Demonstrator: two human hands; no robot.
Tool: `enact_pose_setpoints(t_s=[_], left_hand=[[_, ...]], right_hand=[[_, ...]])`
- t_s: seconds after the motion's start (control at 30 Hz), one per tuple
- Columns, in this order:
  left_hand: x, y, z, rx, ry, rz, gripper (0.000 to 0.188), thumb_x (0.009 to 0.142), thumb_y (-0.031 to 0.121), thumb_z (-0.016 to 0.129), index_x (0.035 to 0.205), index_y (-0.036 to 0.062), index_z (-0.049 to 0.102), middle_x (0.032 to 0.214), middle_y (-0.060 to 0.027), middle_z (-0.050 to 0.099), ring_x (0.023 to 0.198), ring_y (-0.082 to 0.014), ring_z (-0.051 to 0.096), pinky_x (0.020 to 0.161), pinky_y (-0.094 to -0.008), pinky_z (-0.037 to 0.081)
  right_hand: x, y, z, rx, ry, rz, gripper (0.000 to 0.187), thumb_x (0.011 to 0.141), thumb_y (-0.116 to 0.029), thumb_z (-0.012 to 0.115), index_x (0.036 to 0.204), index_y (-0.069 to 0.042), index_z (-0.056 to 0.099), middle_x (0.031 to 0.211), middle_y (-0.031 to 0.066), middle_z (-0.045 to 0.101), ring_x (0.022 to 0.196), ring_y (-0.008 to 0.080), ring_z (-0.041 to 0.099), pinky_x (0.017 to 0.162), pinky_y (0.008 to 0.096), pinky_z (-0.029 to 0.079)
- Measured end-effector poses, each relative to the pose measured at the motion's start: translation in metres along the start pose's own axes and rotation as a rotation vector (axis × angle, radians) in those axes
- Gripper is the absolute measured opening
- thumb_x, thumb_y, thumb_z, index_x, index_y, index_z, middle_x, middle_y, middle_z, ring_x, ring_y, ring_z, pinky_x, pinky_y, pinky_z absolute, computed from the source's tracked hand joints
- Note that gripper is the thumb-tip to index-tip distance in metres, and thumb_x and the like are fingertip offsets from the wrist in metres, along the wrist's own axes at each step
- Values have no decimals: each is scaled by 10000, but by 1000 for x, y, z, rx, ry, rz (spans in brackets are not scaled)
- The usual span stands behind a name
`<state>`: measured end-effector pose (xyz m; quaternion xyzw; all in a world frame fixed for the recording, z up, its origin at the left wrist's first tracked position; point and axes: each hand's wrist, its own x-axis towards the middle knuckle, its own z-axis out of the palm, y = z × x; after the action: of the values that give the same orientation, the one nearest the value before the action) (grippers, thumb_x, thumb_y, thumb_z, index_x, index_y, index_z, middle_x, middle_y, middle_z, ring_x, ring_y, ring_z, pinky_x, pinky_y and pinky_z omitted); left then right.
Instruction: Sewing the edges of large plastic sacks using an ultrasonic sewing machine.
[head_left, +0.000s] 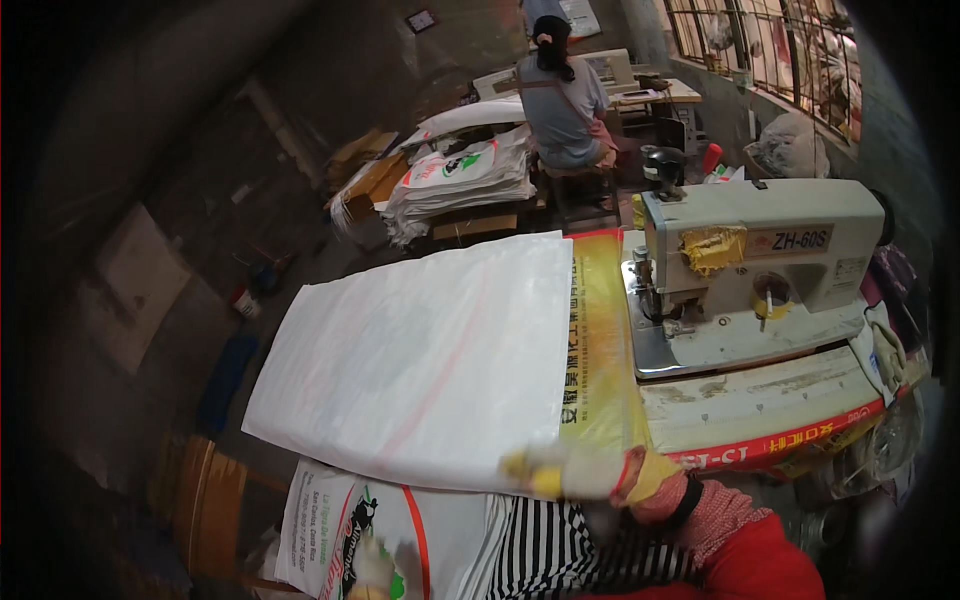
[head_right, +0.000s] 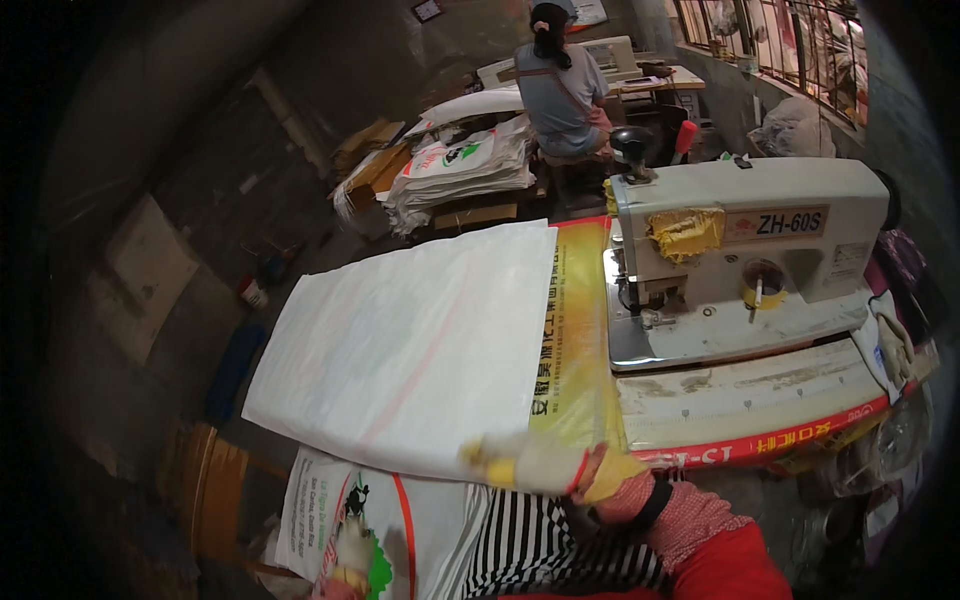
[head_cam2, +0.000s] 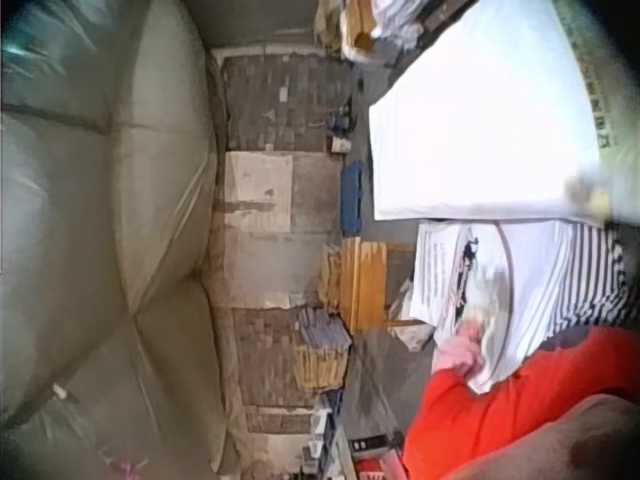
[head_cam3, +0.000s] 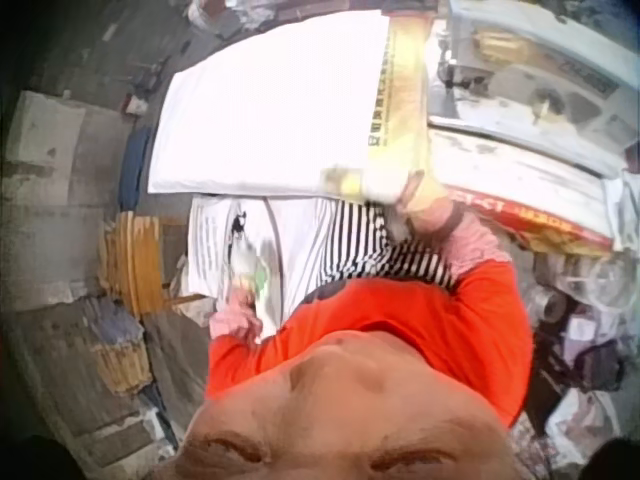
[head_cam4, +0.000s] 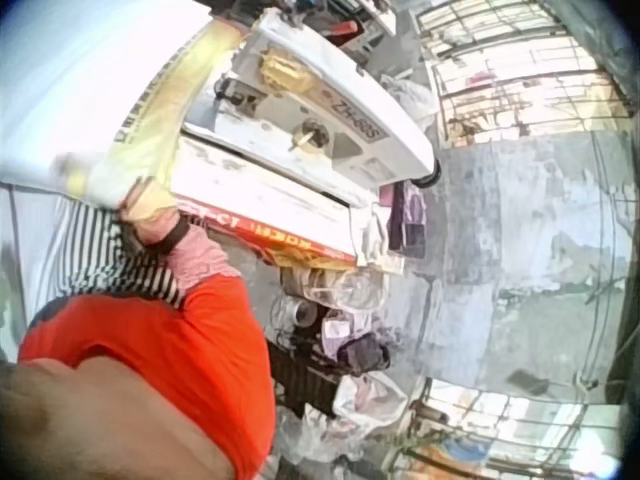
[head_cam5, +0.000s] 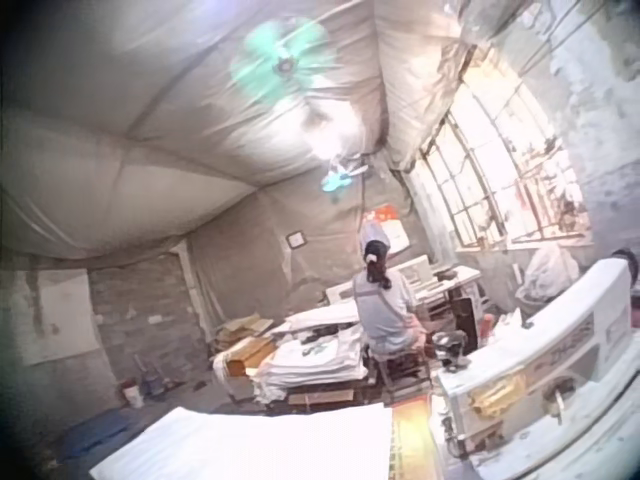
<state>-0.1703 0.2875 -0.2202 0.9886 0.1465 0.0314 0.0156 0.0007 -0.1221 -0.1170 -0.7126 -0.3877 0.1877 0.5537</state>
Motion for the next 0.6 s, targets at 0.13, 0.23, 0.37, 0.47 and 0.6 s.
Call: enact_pose_setpoints(t_s=[0.13,0.23,0.37,0.47,0.6], left_hand=[[138,178,-86,-290,489,622,157,739,99,587,880,29,586,944,-150,571,843,-323,537,746,-384,447],[186,297,-91,-428,407,877,134,716,130,603,819,46,590,922,-119,579,835,-290,547,733,-375,449],[255,389,-76,3,228,971,140,688,135,579,807,63,596,876,-105,583,835,-265,558,730,-360,451],[296,433,-81,271,115,855,228,736,238,586,878,63,621,921,-97,602,857,-255,568,724,-342,459],[336,464,-82,309,-130,848,180,732,193,575,837,63,641,864,-136,628,824,-257,600,723,-355,480]], right_hand=[[-5,22,-28,-385,620,146,337,740,-131,522,1064,-36,527,985,153,571,920,290,540,820,358,419],[-13,26,-32,-808,419,115,303,700,-111,549,995,-41,558,994,127,565,917,292,517,834,365,408],[-10,24,-34,-814,376,48,280,713,-143,547,982,-70,575,1021,95,565,962,263,497,868,350,384],[-5,22,-30,-812,368,59,276,722,-158,548,986,-87,582,1054,78,552,981,267,486,877,365,376],[-4,27,-45,-735,330,123,269,740,-177,546,989,-80,580,1009,97,567,942,268,511,844,358,400]])
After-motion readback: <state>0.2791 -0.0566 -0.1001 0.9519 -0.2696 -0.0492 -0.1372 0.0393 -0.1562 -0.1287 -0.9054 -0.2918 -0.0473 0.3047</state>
